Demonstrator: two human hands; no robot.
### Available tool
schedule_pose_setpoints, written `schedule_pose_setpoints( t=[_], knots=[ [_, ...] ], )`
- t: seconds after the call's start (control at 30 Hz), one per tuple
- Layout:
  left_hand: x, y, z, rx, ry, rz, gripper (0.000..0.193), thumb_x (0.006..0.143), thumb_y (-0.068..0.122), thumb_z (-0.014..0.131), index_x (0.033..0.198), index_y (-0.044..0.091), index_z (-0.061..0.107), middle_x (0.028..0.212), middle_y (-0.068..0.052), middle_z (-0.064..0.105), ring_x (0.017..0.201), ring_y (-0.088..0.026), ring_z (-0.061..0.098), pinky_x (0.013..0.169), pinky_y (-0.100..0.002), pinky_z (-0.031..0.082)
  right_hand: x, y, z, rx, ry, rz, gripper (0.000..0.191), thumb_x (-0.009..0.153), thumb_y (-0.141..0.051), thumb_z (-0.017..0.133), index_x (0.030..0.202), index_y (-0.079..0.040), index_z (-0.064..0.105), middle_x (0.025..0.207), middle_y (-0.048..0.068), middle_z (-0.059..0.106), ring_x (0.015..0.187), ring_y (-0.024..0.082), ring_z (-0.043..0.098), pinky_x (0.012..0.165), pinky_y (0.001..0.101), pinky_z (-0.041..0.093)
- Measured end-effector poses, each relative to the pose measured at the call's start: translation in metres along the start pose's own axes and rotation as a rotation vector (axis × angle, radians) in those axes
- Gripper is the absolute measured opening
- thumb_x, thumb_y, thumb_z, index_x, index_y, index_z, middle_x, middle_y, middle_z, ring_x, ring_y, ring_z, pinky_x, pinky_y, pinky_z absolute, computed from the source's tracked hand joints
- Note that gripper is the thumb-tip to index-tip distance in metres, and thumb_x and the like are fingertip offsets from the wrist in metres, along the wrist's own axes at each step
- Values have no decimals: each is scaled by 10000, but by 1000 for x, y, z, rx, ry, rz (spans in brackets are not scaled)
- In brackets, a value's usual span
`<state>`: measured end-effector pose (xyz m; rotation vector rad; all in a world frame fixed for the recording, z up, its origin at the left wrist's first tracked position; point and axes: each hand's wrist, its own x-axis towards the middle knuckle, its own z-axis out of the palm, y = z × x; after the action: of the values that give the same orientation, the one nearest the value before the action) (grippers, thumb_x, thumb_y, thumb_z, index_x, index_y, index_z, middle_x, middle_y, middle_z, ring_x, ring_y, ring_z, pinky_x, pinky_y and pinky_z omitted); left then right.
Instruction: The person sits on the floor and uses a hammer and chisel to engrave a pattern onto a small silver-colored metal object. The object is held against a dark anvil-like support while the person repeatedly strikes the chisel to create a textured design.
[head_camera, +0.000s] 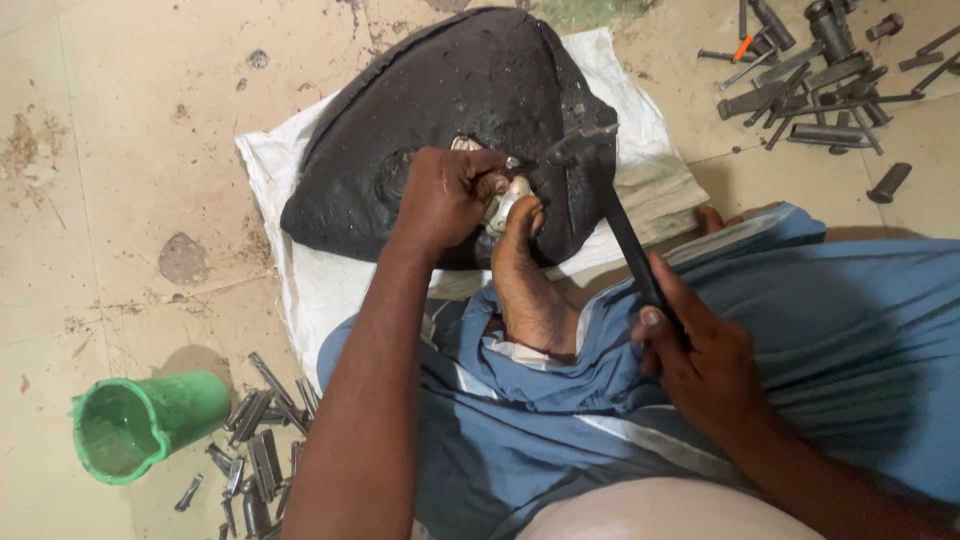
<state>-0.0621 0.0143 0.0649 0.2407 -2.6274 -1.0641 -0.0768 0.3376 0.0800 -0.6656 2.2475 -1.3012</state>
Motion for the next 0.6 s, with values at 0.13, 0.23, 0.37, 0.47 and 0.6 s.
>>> schedule_pose_setpoints(
  t=[0.13, 0.23, 0.37, 0.47, 0.6],
  knots=[
    [-5, 1, 3, 21, 37, 30, 186, 854, 57, 789, 1039, 52, 781, 891, -162, 757, 742, -300, 757, 657, -382, 574, 2, -1, 3, -59, -2, -37, 540, 1008, -98, 573, 1535, -102, 453, 799, 59, 723, 544, 96, 648, 523, 266, 552],
    [-7, 2, 4, 12, 40, 15, 190, 855, 53, 786, 1045, 51, 777, 898, -161, 757, 746, -287, 767, 662, -372, 582, 2, -3, 5, -29, -12, -57, 541, 1013, -94, 556, 1542, -82, 444, 799, 69, 715, 544, 105, 635, 507, 272, 549],
    [-4, 3, 1, 14, 17, 3, 209, 844, 52, 794, 1053, 47, 779, 898, -167, 761, 729, -283, 764, 648, -374, 577, 5, -2, 10, -91, -16, -110, 520, 1026, -103, 531, 1536, -55, 439, 778, 70, 711, 533, 100, 637, 513, 271, 545],
    [-4, 5, 1, 28, 18, 2, 216, 836, 51, 799, 1052, 48, 785, 898, -165, 766, 723, -277, 765, 639, -373, 575, 9, -1, 14, -113, -35, -96, 520, 1027, -102, 523, 1537, -55, 437, 764, 68, 702, 526, 105, 632, 494, 274, 546],
    [-5, 6, 2, 10, 25, -43, 184, 855, 74, 792, 1038, 68, 789, 893, -131, 780, 710, -239, 779, 624, -351, 578, 11, -2, 15, -191, -62, -41, 517, 1025, -95, 528, 1534, -73, 444, 734, 65, 692, 503, 115, 629, 477, 293, 543]
  ],
)
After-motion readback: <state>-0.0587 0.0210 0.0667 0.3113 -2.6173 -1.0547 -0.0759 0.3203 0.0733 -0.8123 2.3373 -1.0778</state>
